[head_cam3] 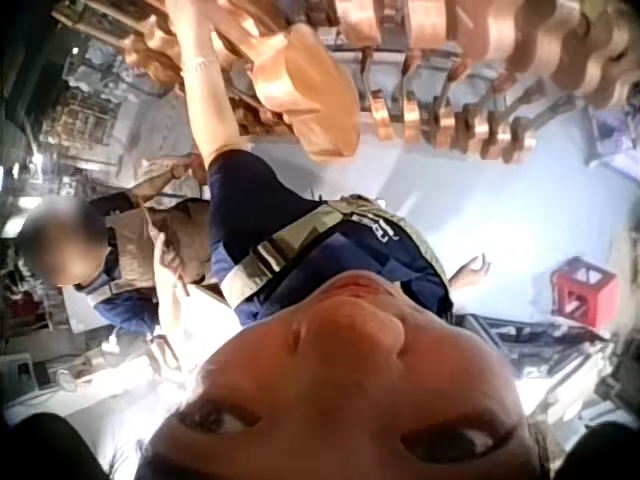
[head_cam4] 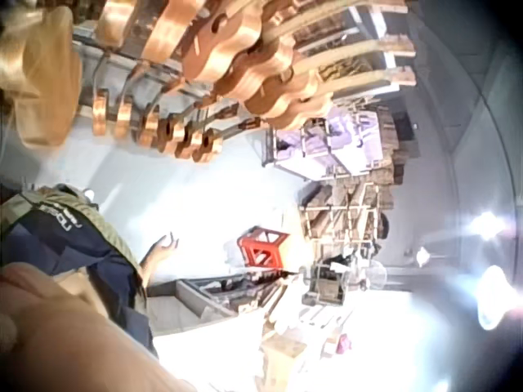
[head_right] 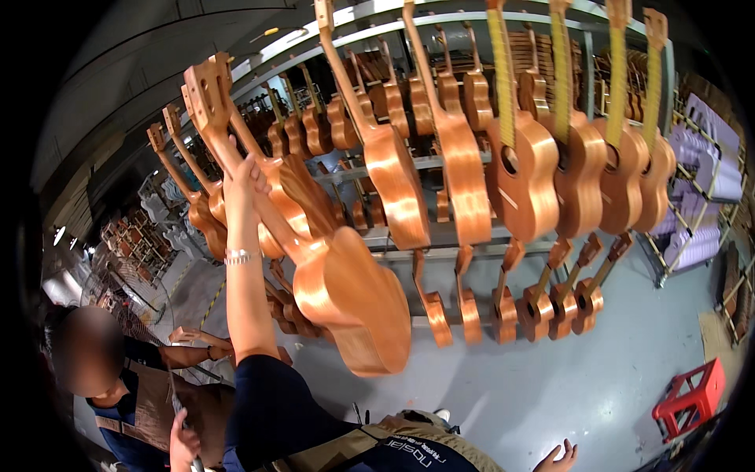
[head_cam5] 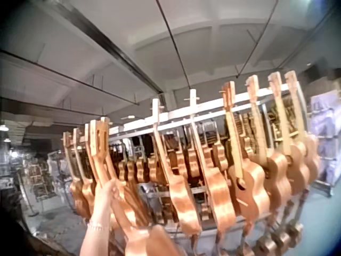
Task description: The person picks up a wooden instrument body from a rack, sands the top, sides, back, and neck using a sanding block, blows off the dust with an air nozzle, and places it back onto the rack.
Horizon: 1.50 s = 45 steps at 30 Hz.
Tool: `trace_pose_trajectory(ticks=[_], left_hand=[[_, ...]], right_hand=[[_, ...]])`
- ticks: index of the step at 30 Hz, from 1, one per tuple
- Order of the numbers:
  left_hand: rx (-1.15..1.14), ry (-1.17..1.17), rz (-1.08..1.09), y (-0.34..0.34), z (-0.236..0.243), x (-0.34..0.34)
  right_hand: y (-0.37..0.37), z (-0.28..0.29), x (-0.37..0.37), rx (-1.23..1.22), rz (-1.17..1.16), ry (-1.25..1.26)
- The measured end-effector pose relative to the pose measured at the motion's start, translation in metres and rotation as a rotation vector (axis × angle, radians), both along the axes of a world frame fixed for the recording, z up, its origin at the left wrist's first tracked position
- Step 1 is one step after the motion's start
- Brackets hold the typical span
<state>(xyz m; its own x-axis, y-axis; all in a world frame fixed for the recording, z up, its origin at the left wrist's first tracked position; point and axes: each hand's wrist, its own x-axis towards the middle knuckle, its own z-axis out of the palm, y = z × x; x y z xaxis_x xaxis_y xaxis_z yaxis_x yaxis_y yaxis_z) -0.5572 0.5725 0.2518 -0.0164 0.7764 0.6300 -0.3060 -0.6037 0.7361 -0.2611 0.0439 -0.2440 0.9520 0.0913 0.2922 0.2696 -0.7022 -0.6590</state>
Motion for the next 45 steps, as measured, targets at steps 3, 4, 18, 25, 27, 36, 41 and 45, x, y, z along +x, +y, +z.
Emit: trace_pose_trajectory(ticks=[3, 4, 18, 25, 27, 36, 41, 45], left_hand=[[-0.04, -0.048, -0.044, 0.093, 0.017, 0.011], [-0.05, -0.049, -0.038, 0.117, 0.025, 0.011], [0.014, 0.081, -0.072, 0.231, 0.065, 0.029], [0.048, 0.481, 0.094, 0.236, 0.085, 0.007], [-0.024, 0.38, 0.156, 0.265, 0.074, -0.024], [0.575, 0.032, 0.689, 0.003, -0.111, 0.137], [0.184, 0.594, -0.268, -0.132, -0.366, 0.278], [0.133, 1.303, -1.009, -0.21, -0.511, 0.387]], right_hand=[[0.049, 0.006, 0.017, 0.065, 0.003, -0.052], [0.066, 0.006, 0.017, 0.071, 0.036, -0.042], [0.126, -0.025, 0.025, -0.018, 0.19, 0.003], [0.117, -0.014, 0.045, 0.053, 0.286, 0.081], [0.113, 0.003, 0.04, -0.036, 0.285, 0.122], [-0.022, -0.035, 0.039, -0.004, 0.228, 0.294], [-0.071, -0.042, 0.053, -0.063, 0.162, 0.316], [-0.112, -0.048, 0.071, -0.045, -0.008, 0.29]])
